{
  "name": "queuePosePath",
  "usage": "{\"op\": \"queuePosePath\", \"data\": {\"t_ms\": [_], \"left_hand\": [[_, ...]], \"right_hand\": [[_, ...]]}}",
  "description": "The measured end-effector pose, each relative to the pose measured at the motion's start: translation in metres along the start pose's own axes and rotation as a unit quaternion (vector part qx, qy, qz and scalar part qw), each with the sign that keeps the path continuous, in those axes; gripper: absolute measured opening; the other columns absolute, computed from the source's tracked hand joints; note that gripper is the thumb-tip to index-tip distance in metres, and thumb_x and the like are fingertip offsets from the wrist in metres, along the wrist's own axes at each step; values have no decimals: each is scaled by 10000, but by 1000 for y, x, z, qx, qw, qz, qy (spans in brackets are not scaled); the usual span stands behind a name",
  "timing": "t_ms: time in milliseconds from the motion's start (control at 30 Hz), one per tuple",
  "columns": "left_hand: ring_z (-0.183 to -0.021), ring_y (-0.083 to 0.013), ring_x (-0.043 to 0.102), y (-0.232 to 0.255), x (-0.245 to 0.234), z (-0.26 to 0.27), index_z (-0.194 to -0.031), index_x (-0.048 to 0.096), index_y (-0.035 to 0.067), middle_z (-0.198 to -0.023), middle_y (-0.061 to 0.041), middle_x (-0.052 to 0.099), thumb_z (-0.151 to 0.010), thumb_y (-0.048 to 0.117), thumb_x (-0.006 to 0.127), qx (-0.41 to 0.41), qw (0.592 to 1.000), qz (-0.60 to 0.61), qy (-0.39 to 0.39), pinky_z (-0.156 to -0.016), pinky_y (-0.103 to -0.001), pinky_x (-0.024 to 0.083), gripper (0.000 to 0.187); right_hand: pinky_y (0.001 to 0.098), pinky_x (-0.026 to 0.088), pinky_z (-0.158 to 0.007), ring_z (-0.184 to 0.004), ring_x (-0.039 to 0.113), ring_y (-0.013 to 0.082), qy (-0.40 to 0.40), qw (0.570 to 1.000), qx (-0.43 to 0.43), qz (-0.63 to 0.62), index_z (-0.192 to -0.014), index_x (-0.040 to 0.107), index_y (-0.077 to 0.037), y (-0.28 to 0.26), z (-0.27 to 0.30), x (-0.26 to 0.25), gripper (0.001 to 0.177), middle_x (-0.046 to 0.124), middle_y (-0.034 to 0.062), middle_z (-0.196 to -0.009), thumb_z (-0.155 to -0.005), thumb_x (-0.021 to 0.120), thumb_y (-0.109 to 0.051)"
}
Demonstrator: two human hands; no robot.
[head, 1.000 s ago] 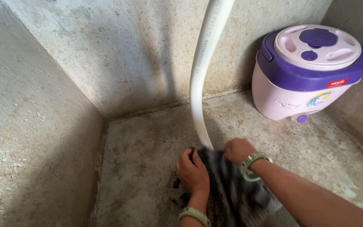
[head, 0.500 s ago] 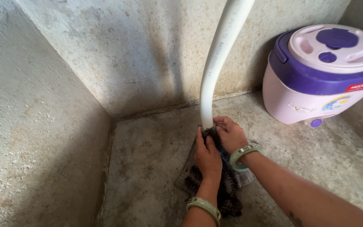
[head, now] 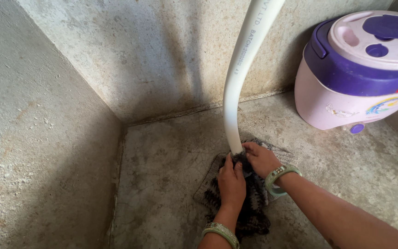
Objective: The person wipes a drainage pipe and the adjacent wall with a cloth by hand, focusing on the joints and surface areas around a sink.
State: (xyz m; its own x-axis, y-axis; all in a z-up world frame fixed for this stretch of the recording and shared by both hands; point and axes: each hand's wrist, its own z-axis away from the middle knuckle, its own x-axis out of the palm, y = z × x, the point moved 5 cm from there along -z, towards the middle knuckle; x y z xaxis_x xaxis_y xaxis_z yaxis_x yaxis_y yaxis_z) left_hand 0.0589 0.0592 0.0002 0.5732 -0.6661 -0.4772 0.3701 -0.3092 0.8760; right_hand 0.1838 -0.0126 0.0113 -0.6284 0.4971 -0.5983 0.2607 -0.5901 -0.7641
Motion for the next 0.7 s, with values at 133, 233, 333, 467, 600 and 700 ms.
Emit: {"op": "queuePosePath", "data": {"t_ms": [133,233,333,467,600,700], "left_hand": [[-1153,-323,590,-8,2,0,-1523,394,102,-1267,-166,568,-1037,259,502,-10,999,-44,-20,-906,-464,547,522],[-1216,-345,534,-9,1,5,-1487,447,96,-1271,-139,592,-1015,228,546,6,997,-71,-4,-984,-489,484,500],[-1218,-327,544,0,-1,14,-1400,522,54,-1240,-109,631,-1016,219,567,77,986,-145,38,-1052,-524,390,420],[-1170,-305,525,3,0,22,-1349,576,72,-1176,-91,594,-1008,216,571,33,979,-201,9,-1036,-473,392,371],[-1149,-306,497,9,-4,29,-1341,586,26,-1164,-103,560,-1008,217,584,46,965,-257,-16,-1007,-447,403,384],[-1160,-303,474,12,-7,33,-1373,564,24,-1177,-107,536,-1013,213,564,26,956,-282,-77,-1001,-436,397,406]], "right_hand": [[421,562,-964,-1057,733,291,-17,990,20,135,-1402,554,-195,5,5,4,423,755,124,-1156,-981,508,-199],[450,567,-954,-1030,725,358,-19,975,0,223,-1390,559,-161,4,10,7,413,746,201,-1077,-980,516,-188],[459,565,-955,-1074,699,370,-29,960,-1,279,-1387,538,-132,3,17,11,424,733,214,-1065,-967,531,-186],[460,544,-978,-1152,646,364,-34,949,-23,314,-1383,509,-105,1,32,12,462,735,197,-1076,-935,573,-193],[454,521,-1021,-1191,615,363,-53,950,10,307,-1392,513,-146,3,45,8,483,702,199,-1141,-928,614,-237],[443,503,-1067,-1223,614,352,-75,948,12,308,-1426,521,-154,6,56,9,510,701,160,-1237,-934,604,-261]]}}
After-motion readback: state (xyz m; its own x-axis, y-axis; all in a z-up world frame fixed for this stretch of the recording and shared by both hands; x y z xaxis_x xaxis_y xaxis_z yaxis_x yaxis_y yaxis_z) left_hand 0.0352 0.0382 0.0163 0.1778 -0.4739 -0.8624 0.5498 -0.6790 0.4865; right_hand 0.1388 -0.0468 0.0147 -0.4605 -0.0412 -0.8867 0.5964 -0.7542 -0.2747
